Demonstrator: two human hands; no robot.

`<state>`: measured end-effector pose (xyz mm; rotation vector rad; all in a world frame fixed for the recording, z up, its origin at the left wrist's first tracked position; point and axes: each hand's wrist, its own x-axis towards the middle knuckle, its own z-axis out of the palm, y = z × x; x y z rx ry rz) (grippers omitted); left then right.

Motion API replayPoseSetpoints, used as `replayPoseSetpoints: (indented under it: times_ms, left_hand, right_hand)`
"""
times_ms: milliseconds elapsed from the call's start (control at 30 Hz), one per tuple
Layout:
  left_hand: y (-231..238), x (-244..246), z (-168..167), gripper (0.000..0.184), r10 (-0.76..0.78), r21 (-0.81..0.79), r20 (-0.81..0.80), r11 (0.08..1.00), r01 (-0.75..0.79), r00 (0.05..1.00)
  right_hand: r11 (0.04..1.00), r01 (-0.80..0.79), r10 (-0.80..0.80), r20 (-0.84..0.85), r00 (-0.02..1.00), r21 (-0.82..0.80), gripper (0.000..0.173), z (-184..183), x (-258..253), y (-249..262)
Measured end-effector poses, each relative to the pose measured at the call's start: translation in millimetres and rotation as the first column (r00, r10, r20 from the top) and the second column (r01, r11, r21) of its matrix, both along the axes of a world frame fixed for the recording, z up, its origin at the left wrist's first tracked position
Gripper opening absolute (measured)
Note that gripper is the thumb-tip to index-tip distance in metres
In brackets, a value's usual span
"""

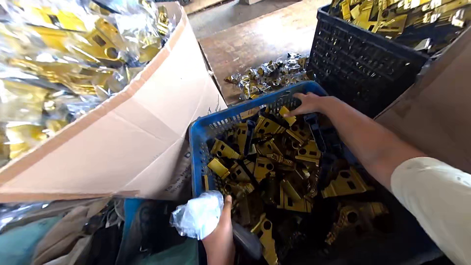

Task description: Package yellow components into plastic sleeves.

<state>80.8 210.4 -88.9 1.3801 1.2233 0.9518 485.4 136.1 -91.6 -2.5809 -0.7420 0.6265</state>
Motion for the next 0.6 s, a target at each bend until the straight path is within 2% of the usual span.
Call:
replayPoseSetpoints:
  times_ms: [100, 167, 233, 333, 400, 500, 567, 600]
  left_hand:
    - [-11, -2, -9, 0.062, -0.099, 0.045, -0.062, 0.994, 0.102, 0.993]
    - [-11, -1, -12, 0.062, -0.09, 0.048, -0.035, 0.995, 0.092, 0.995]
    - [-8, 0, -11, 0.056, -0.07, 0.02, 0.002, 0.997, 0.07, 0.998]
    - [-4, 1, -11, 0.043, -0.044, 0.001, 0.024, 0.999, 0.044, 0.999]
    - [-5, -1, -10, 0.046, -0.056, -0.002, 0.033, 0.998, 0.057, 0.998]
    - [-9, 3, -9, 0.051, -0.056, -0.017, 0.053, 0.998, 0.057, 0.997]
    - [-10, 2, -9, 0.053, -0.055, -0.013, 0.059, 0.998, 0.056, 0.997]
    - [-10, 2, -9, 0.053, -0.055, -0.006, 0.065, 0.998, 0.055, 0.996]
  right_hand:
    - [0.98, 0.012, -0.026, -0.067, 0.997, -0.201, 0.105, 3, -21, 22]
    - [0.955, 0.029, -0.033, -0.008, 0.999, -0.294, 0.095, 6, -36, 30]
    - [0.937, -0.012, 0.016, 0.008, 1.0, -0.348, 0.093, 12, -47, 29]
    - [0.928, -0.149, 0.167, 0.022, 0.986, -0.341, 0.089, 21, -82, 12]
    - [0.893, -0.292, 0.319, 0.023, 0.947, -0.343, 0.079, 18, -131, -8]
    - [0.728, -0.606, 0.576, -0.193, 0.794, -0.32, 0.067, 30, -209, -36]
    - [0.632, -0.748, 0.679, -0.321, 0.66, -0.2, 0.059, 42, -229, -51]
    - [0.644, -0.759, 0.698, -0.333, 0.634, -0.095, 0.058, 52, -225, -56]
